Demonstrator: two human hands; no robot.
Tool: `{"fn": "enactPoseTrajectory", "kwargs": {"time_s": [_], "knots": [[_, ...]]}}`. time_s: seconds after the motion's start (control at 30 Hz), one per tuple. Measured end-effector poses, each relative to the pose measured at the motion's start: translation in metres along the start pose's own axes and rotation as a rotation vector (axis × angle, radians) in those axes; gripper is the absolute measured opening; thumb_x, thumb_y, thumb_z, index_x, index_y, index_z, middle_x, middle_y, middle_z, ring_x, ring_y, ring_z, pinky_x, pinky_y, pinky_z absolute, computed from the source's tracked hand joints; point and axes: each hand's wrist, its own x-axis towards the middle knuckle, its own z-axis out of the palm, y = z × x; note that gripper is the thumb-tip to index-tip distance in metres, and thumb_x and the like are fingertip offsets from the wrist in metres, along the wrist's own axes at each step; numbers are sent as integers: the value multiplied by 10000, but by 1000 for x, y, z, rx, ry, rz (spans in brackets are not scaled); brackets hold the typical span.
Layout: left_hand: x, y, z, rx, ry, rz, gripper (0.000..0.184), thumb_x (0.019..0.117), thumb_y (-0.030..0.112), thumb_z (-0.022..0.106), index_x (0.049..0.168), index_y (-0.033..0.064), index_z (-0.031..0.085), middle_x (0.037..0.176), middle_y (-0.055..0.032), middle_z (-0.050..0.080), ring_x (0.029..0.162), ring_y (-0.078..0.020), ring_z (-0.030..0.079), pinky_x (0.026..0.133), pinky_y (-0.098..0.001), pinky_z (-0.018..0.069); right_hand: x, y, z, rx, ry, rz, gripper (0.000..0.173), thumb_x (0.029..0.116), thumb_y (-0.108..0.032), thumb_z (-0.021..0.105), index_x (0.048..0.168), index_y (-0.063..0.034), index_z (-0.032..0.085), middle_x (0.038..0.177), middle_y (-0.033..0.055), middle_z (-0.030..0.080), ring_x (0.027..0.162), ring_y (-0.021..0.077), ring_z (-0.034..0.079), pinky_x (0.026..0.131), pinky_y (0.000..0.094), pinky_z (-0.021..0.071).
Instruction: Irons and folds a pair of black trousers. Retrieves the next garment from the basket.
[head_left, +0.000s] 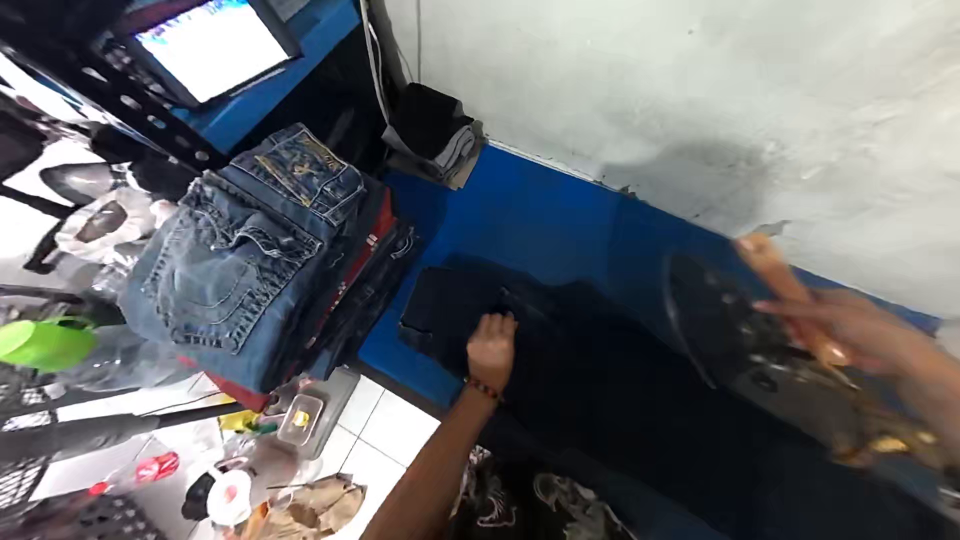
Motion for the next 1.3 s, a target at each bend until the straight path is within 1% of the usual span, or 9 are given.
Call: {"fn": "enactPoseTrajectory", "kwargs": {"time_s": [0.13,0.23,0.4,0.57,0.7,0.83,1.0,1.13,1.3], "knots": [[-45,-10,5,-35,-455,33,453,1066,175,472,1456,-50,522,1534,-204,499,1360,-379,543,1065,-551,436,-30,-111,106,-273,-114,-204,440,934,-217,762,1276,-2,587,756,156,644,583,251,626,560,423,559],[-87,-36,-17,-135,-366,171,395,1021,140,551,1366,-39,621,1437,-179,605,1315,-368,592,1084,-543,452,-40,-150,197,-591,-240,-404,793,853,-250,830,1506,-44,429,992,233,691,816,370,700,724,566,583],[-124,-102,-70,-249,215,181,259,949,118,558,1045,39,785,1065,-110,777,1012,-297,735,866,-467,567,-34,-165,290,-925,-492,-622,667,922,-203,720,1521,-78,453,1132,281,678,1082,474,653,923,646,499],[-86,-124,-118,-315,506,76,262,1042,164,477,1035,40,707,1045,-134,739,1098,-245,667,978,-363,498,-59,-146,263,-858,-520,-466,529,933,-181,707,1418,-63,531,1131,294,660,1070,501,641,888,679,496],[-31,-101,-118,-436,517,81,249,1039,145,509,1075,8,714,1087,-165,722,1127,-265,659,1021,-375,501,-80,-80,244,-827,-493,-307,543,945,-215,697,1437,-66,518,1112,308,668,1049,517,649,882,687,499],[32,-53,-84,-388,39,256,250,954,-23,563,1095,20,765,1135,-171,740,1123,-377,687,963,-554,537,-71,-49,193,-724,-323,-136,547,946,-197,691,1443,-51,514,1158,314,654,1098,506,639,915,681,495],[89,-13,-30,97,-869,456,374,1007,-76,440,1311,3,643,1459,-186,558,1429,-379,439,1163,-598,318,-17,21,89,-408,-43,-16,537,896,-156,757,1355,32,549,1126,329,638,1010,477,649,866,660,512],[103,-4,-30,249,-965,476,349,1027,-68,408,1298,-33,625,1459,-197,550,1435,-393,428,1169,-635,285,18,78,24,-302,48,139,537,922,-148,747,1364,60,523,1088,328,636,901,439,659,815,622,529],[111,-11,-45,147,-1010,442,319,964,-121,484,1236,-27,621,1241,-231,665,1293,-395,566,1178,-590,296,34,123,-8,-196,31,237,343,1001,-161,652,1211,93,557,860,160,590,664,196,567,660,394,523]]}}
